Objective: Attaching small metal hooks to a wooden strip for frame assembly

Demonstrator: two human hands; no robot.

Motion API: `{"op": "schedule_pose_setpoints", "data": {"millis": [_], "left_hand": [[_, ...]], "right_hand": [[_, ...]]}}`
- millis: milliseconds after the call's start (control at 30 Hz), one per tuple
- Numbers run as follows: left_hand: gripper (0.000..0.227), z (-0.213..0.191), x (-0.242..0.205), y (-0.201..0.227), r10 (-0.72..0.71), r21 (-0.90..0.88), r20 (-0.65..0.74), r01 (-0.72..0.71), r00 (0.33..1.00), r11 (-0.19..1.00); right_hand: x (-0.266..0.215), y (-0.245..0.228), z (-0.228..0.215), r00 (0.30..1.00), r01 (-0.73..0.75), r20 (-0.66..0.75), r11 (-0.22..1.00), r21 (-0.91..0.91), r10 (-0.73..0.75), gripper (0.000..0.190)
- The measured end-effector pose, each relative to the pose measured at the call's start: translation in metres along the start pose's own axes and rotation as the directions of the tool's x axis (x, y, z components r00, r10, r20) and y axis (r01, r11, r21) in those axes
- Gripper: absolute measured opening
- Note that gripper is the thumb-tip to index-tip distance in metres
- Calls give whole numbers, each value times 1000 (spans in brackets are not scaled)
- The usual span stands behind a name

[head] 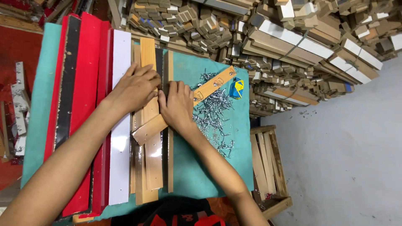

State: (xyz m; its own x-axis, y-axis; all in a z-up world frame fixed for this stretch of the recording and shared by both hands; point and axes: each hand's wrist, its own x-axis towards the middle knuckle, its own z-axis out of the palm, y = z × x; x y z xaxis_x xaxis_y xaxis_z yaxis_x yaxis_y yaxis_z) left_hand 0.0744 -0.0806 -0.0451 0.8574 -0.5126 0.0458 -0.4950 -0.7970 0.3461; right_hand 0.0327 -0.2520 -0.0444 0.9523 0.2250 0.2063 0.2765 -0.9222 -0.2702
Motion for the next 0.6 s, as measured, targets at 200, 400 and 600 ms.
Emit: {"op": "schedule_pose_setpoints", "data": {"millis": [200,400,600], "left_hand": [[40,-15,-12,9,-96,48,-30,97,995,994],[77,-3,-6,-47,-147,431,-374,311,916,847],[93,-56,-22,-40,-706,85,-56,708,706,701]], "right_hand": [[24,9,8,874,-162,445,981,-110,194,50],[32,6,-2,870,-132,473,990,-58,143,44],[42,8,8,859,-153,494,988,-10,137,33]]}}
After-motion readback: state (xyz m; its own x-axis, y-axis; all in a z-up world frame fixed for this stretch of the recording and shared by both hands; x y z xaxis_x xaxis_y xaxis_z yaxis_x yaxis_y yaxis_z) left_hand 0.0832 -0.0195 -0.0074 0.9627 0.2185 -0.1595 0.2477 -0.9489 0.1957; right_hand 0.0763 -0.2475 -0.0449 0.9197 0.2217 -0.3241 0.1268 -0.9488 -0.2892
